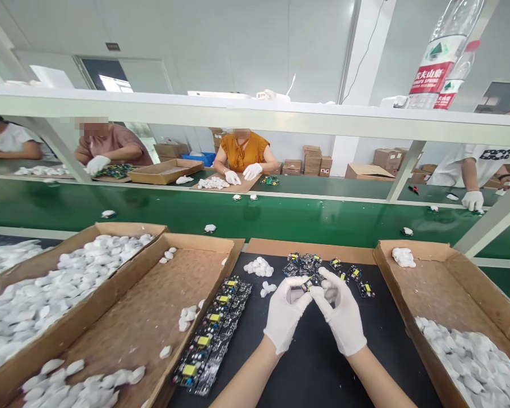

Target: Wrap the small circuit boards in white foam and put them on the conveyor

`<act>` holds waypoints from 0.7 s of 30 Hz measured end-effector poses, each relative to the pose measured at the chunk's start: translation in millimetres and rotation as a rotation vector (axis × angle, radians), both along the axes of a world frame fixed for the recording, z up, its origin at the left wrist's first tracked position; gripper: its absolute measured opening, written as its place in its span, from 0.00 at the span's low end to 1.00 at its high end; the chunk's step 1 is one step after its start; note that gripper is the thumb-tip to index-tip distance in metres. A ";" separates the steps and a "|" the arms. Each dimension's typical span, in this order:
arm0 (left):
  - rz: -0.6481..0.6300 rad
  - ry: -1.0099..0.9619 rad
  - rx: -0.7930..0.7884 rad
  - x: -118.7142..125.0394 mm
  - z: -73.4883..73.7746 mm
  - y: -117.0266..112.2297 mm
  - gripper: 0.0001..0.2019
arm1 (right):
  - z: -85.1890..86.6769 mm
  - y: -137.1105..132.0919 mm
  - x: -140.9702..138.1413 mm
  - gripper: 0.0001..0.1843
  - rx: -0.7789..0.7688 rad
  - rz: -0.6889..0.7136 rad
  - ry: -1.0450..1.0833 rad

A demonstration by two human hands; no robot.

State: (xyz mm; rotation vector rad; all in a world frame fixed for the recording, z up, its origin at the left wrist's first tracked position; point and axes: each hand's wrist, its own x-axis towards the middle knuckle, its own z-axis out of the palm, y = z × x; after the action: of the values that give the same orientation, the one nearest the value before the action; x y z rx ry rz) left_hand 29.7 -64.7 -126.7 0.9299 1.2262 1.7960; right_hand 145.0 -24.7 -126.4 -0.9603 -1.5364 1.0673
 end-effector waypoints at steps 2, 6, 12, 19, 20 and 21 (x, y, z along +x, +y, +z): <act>-0.012 -0.019 0.033 2.5 3.3 -1.1 0.13 | 5.3 0.9 0.3 0.27 -0.176 0.158 0.118; 0.038 0.166 0.004 2.8 6.2 -5.4 0.10 | 14.2 1.7 2.7 0.15 -0.487 0.519 0.403; 0.156 0.663 0.086 -9.7 8.3 -10.9 0.19 | 19.3 0.0 6.3 0.10 -0.703 0.571 0.597; -0.267 0.394 0.072 -10.5 12.9 -15.6 0.20 | 27.8 -11.4 4.9 0.10 -0.647 0.684 0.478; -0.298 0.346 0.047 -10.5 13.7 -16.6 0.20 | 28.5 -12.3 4.8 0.10 -0.631 0.683 0.472; -0.322 0.312 0.030 -10.8 14.6 -17.5 0.21 | 28.8 -12.8 4.8 0.10 -0.625 0.684 0.468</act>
State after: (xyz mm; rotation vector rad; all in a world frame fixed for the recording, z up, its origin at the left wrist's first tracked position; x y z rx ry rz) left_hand 18.9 -82.2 -112.1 1.3798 1.1575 1.4554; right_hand 149.8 -37.4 -97.6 -0.4928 -1.1564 2.1729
